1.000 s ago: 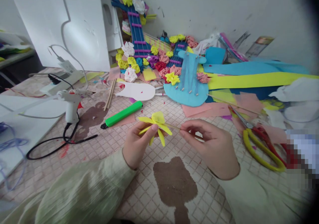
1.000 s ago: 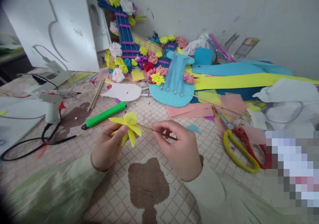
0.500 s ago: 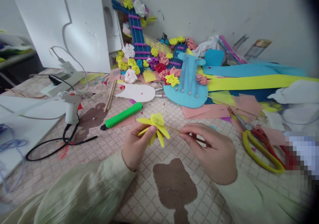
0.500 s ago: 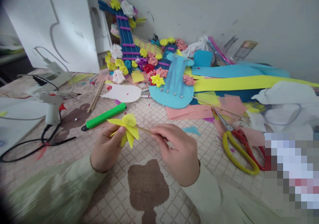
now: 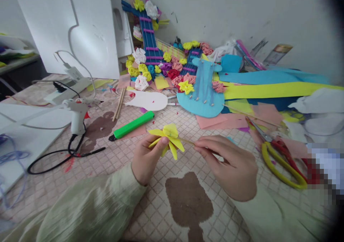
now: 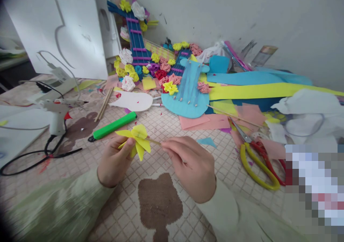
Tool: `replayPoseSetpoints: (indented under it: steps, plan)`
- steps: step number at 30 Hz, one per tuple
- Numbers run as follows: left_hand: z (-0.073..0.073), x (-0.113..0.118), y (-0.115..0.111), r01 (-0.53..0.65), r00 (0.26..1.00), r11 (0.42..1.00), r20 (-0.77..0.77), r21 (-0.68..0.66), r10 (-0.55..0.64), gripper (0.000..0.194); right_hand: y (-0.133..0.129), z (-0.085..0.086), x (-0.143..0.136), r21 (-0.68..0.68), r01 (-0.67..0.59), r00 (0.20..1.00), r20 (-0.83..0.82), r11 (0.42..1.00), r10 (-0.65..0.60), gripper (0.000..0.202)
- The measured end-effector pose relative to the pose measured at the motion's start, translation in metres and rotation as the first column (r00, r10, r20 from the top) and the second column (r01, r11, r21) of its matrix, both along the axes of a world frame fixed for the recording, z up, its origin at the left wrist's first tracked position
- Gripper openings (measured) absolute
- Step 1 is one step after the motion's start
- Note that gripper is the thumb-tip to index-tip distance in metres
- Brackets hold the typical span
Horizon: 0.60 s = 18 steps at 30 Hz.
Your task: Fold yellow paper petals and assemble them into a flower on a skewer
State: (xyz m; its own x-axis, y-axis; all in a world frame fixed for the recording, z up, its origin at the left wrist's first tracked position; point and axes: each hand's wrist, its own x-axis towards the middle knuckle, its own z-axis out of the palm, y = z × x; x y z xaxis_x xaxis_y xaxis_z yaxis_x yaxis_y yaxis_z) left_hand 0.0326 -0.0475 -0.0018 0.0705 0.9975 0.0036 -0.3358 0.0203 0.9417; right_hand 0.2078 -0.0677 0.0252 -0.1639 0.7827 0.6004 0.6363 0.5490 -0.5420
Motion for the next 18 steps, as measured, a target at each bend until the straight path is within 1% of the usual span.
replayPoseSetpoints:
  steps: [4,9,14,18]
  plan:
    - [-0.0041,-0.0008,-0.0004,0.017,1.0,1.0,-0.003,0.009,-0.017,0.018,0.0005,-0.0001,-0.0003,0.013,-0.01,1.0,-0.005,1.0,0.01,0.025]
    - [-0.0068,-0.0004,-0.0011,0.028,1.0,1.0,-0.008,-0.005,-0.028,0.02,0.0013,0.0006,-0.0009,0.004,-0.016,1.0,-0.003,1.0,0.016,0.023]
    - [-0.0056,-0.0015,-0.0005,-0.004,1.0,1.0,0.017,0.015,0.004,0.021,0.0042,0.0033,-0.0017,0.126,-0.015,0.999,-0.039,0.992,0.02,0.02]
    - [-0.0069,-0.0017,-0.0003,0.002,1.0,1.0,0.028,0.023,-0.003,0.02,0.0051,0.0027,-0.0016,0.116,-0.016,0.999,-0.038,0.993,0.021,0.019]
